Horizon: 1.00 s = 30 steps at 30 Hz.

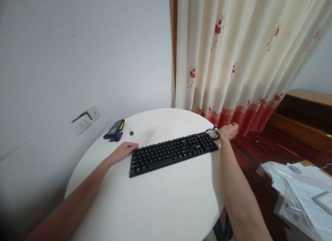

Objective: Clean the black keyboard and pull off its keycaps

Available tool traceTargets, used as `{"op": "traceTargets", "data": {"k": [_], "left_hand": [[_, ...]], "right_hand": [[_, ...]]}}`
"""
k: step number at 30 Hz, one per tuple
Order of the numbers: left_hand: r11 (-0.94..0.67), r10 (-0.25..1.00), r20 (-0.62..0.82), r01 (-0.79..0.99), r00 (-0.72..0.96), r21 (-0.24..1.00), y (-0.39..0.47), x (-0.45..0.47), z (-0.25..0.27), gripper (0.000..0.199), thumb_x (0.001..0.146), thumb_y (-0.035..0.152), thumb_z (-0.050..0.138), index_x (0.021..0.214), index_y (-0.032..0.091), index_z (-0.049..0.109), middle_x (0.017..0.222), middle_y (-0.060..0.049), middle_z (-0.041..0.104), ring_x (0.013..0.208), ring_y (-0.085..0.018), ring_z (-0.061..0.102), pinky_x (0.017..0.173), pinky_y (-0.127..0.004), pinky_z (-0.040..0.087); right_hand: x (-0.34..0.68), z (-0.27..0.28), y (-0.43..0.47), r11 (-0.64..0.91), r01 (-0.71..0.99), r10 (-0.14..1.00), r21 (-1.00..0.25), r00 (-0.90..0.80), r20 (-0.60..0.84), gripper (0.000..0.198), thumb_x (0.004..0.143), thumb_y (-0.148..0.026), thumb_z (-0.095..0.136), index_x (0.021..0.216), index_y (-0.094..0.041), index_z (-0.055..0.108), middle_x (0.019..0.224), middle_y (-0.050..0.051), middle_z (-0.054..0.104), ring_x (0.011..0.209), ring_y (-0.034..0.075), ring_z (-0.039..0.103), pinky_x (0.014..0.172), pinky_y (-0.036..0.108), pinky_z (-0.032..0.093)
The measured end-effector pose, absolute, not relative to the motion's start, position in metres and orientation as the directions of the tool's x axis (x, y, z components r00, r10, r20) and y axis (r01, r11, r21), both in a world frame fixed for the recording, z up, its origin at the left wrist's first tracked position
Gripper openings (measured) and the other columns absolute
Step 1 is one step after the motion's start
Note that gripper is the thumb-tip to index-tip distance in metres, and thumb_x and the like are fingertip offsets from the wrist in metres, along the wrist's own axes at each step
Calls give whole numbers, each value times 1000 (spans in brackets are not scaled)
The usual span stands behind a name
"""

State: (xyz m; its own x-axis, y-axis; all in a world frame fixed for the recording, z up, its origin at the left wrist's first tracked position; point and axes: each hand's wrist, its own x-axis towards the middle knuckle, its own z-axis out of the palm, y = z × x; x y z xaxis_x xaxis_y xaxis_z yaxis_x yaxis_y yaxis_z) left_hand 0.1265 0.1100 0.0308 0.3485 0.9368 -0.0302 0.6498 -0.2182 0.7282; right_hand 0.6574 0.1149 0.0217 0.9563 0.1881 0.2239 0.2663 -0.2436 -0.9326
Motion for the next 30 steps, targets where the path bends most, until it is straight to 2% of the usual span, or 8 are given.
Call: {"op": "traceTargets", "data": {"k": [3,6,10,12,15,18,25,30], "left_hand": [[-246,931,-9,647,364,721,111,126,29,51,84,58,46,73,14,69,60,-1,59,57,-15,49,54,-24,36],[-226,935,-22,644,353,731,111,126,28,51,84,58,46,72,14,69,61,-2,60,58,-16,50,53,-24,36],[-195,944,-34,637,329,746,110,127,28,53,82,60,47,72,13,68,58,-1,58,56,-15,49,52,-24,35],[-197,945,-27,633,325,749,109,127,28,53,82,61,48,72,13,69,58,-1,58,56,-15,48,51,-24,35],[-202,946,-19,631,324,749,109,127,26,53,81,61,48,73,13,68,58,-1,58,55,-15,48,51,-24,35],[-207,948,-8,638,317,741,109,127,25,53,82,61,47,68,13,66,54,0,54,53,-14,46,51,-24,34],[-312,925,78,627,371,714,109,128,27,56,82,62,47,66,13,68,63,-3,63,63,-17,53,61,-25,38],[-208,953,7,638,302,741,104,129,28,55,82,61,48,77,12,71,58,-2,61,53,-15,51,51,-24,37]], "right_hand": [[650,36,115,-53,370,136,-928,923,360,29,87,-14,39,108,-11,58,104,18,65,99,25,64,88,36,48],[628,54,117,188,410,145,-892,887,438,23,86,-16,43,103,-10,58,88,14,66,79,22,67,71,32,53],[565,73,116,455,189,417,-870,818,396,16,84,-27,56,94,-14,56,66,3,64,50,15,61,48,26,51],[522,77,108,528,40,593,-848,698,402,21,80,-33,65,86,-16,55,66,3,67,50,14,63,47,24,52],[458,76,86,467,-165,825,-869,436,360,30,74,-38,73,84,-17,55,70,5,71,55,16,68,58,27,59],[405,69,62,327,-231,937,-916,207,282,34,71,-42,76,80,-18,55,71,5,73,60,18,71,60,28,60],[351,55,44,141,-163,990,-977,4,142,25,77,-39,71,76,-23,51,63,2,70,67,21,73,64,31,62],[346,43,50,104,-121,994,-987,-23,108,22,79,-35,69,76,-23,51,62,2,70,66,22,73,64,32,62]]}}
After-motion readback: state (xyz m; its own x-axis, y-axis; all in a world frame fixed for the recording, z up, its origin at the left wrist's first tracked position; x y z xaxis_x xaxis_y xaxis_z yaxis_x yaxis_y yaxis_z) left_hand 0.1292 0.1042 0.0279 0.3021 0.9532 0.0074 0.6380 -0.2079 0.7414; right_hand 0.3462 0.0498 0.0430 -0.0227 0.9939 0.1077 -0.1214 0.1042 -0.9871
